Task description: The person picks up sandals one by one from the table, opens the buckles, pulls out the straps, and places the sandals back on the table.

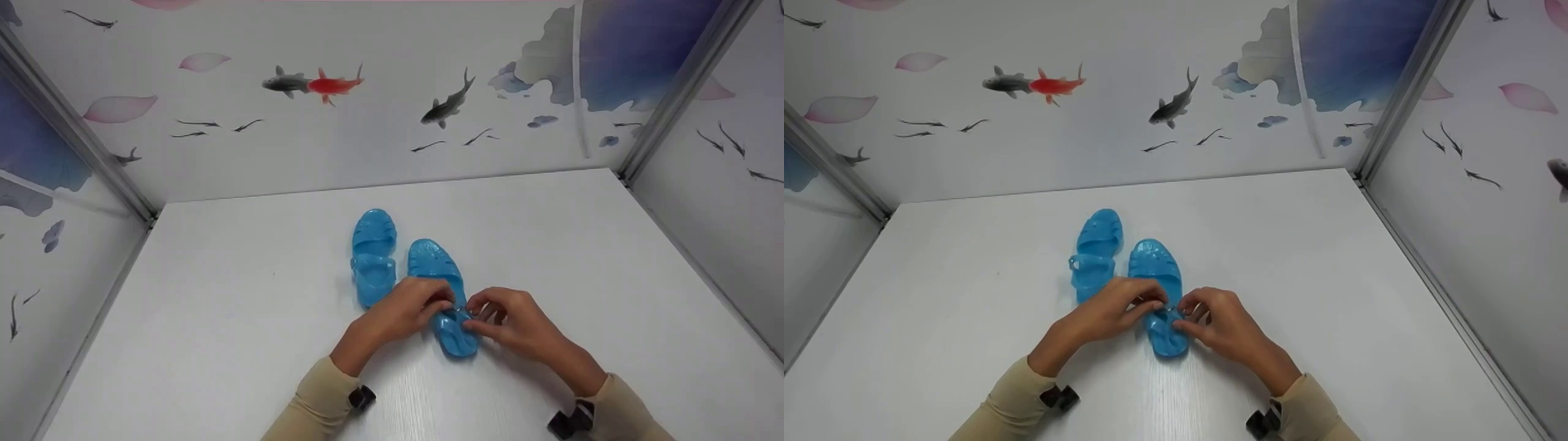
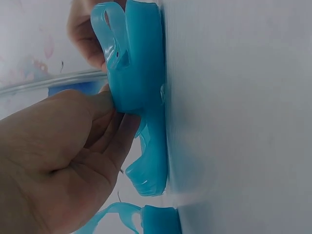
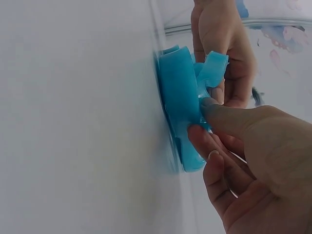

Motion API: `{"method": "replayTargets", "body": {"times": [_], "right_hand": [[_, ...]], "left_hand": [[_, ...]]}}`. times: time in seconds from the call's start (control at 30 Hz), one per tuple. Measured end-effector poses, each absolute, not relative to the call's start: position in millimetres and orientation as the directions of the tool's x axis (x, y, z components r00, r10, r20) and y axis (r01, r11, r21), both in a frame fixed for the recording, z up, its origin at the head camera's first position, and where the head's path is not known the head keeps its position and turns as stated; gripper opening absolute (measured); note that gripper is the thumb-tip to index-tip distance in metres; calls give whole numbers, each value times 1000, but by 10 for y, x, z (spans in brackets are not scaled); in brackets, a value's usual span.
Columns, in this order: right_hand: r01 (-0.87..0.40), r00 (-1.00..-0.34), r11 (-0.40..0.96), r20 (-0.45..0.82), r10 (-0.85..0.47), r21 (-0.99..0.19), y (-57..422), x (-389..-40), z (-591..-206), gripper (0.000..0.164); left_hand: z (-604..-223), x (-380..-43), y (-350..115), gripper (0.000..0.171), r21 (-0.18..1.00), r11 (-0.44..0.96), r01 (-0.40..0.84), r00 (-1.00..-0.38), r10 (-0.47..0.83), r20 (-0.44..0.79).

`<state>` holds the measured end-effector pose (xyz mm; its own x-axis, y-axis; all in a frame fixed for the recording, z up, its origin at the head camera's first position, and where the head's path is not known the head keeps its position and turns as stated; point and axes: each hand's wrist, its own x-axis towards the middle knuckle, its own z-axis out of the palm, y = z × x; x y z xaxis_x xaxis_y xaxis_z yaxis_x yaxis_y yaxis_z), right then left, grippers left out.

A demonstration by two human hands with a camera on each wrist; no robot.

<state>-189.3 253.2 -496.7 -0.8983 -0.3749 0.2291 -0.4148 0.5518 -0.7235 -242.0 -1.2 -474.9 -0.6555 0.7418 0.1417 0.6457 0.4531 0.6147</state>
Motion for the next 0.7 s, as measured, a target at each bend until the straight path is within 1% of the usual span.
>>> {"method": "replayTargets", "body": {"times": [0.27, 0.5, 0.7], "right_hand": [[-411, -900, 548, 232, -368, -729, 2530, -1889, -4964, 21], [-401, -905, 562, 218, -365, -724, 2512, -1884, -4938, 22], [-386, -912, 573, 206, -354, -723, 2507, -1886, -4918, 21]], "left_hand": [[-4754, -2421, -25, 24, 612, 415, 674, -626, 761, 172], [-4753, -2413, -18, 22, 611, 442, 657, -648, 745, 158], [-4765, -2423, -30, 20, 632, 428, 646, -646, 747, 155]]}}
